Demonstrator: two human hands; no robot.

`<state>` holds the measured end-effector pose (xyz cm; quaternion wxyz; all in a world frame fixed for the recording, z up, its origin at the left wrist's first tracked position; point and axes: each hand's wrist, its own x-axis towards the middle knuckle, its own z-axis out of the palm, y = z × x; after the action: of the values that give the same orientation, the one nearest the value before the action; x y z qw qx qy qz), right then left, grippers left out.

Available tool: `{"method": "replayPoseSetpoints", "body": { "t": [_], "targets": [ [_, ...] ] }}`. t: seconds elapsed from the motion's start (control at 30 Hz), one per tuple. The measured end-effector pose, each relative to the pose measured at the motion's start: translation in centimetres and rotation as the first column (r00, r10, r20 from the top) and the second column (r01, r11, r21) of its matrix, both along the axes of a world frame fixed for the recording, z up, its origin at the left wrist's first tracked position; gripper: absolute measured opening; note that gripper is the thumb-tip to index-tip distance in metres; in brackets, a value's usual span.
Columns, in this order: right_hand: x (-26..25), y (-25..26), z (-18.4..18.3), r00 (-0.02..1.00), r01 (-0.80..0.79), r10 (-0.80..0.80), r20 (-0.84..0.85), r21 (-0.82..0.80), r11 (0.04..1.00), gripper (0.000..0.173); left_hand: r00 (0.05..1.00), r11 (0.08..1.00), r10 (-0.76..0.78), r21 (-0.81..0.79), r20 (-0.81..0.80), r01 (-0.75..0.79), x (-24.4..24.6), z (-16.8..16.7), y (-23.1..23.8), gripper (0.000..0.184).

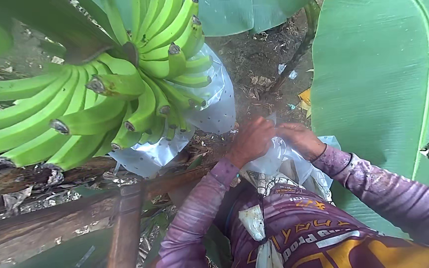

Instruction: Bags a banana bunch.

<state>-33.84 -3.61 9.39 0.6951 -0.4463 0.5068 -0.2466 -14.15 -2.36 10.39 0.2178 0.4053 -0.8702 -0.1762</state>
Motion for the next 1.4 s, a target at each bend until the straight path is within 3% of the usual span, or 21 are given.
{"method": "replayPoseSetpoints", "body": {
  "t": [0.37, 0.57, 0.63, 0.73, 0.83, 0.9, 1.0, 1.1, 1.17, 1.2, 1.3, 1.4],
  "targets": [
    [-0.1, -0.3, 0.5, 0.989, 0.127, -0.128, -0.071, -0.019, 0.992, 0.029, 0.995, 0.997, -0.078, -0.02, -0.067, 0.077, -0.3, 0.0, -0.8, 0.01],
    [-2.8, -4.3, 0.0, 0.934, 0.254, -0.287, -0.214, -0.17, 0.952, 0.023, 0.995, 0.979, -0.09, 0.181, -0.043, 0.096, 0.4, -0.5, 0.6, 0.01],
    [-5.5, -7.1, 0.0, 0.864, 0.218, -0.332, -0.38, -0.313, 0.924, 0.029, 0.995, 0.921, -0.097, 0.379, 0.003, 0.089, 0.2, -0.3, 2.6, 0.015],
    [-10.0, -12.7, 1.0, 0.7, 0.149, -0.418, -0.579, -0.454, 0.878, 0.046, 0.989, 0.761, -0.145, 0.639, -0.003, 0.114, -0.1, -0.8, 5.2, 0.02],
    [-12.4, -17.0, 2.8, 0.61, 0.208, -0.579, -0.541, -0.595, 0.776, 0.042, 0.99, 0.614, -0.088, 0.777, -0.107, 0.139, -0.4, -2.7, 6.7, 0.018],
    [-12.1, -18.9, 4.4, 0.638, 0.227, -0.623, -0.452, -0.663, 0.713, 0.035, 0.986, 0.551, 0.008, 0.824, -0.165, 0.133, -0.5, -3.7, 6.4, 0.019],
    [-9.7, -18.7, 8.7, 0.794, 0.084, -0.446, -0.413, -0.652, 0.754, 0.027, 0.989, 0.51, 0.032, 0.853, -0.143, 0.107, -0.8, -2.0, 4.6, 0.038],
    [-6.7, -16.3, 13.2, 0.896, -0.216, -0.097, -0.432, -0.618, 0.756, 0.022, 0.914, 0.667, 0.375, 0.73, -0.155, -0.15, -0.1, 2.7, 2.5, 0.043],
    [-5.0, -14.5, 15.1, 0.884, -0.404, 0.109, -0.454, -0.627, 0.667, 0.017, 0.78, 0.789, 0.552, 0.486, -0.294, -0.376, 0.0, 5.3, 0.8, 0.052],
    [-4.1, -13.5, 15.9, 0.858, -0.478, 0.183, -0.48, -0.616, 0.626, 0.015, 0.748, 0.825, 0.553, 0.363, -0.366, -0.433, -0.2, 6.3, 0.0, 0.061],
    [-2.3, -11.7, 17.4, 0.772, -0.633, 0.371, -0.517, -0.567, 0.528, 0.019, 0.802, 0.863, 0.505, 0.15, -0.319, -0.483, -1.7, 7.2, -0.6, 0.079],
    [-2.2, -12.9, 16.3, 0.71, -0.694, 0.501, -0.495, -0.61, 0.381, 0.029, 0.82, 0.843, 0.521, 0.292, -0.238, -0.451, -1.4, 6.2, 0.4, 0.044]
  ]
}}
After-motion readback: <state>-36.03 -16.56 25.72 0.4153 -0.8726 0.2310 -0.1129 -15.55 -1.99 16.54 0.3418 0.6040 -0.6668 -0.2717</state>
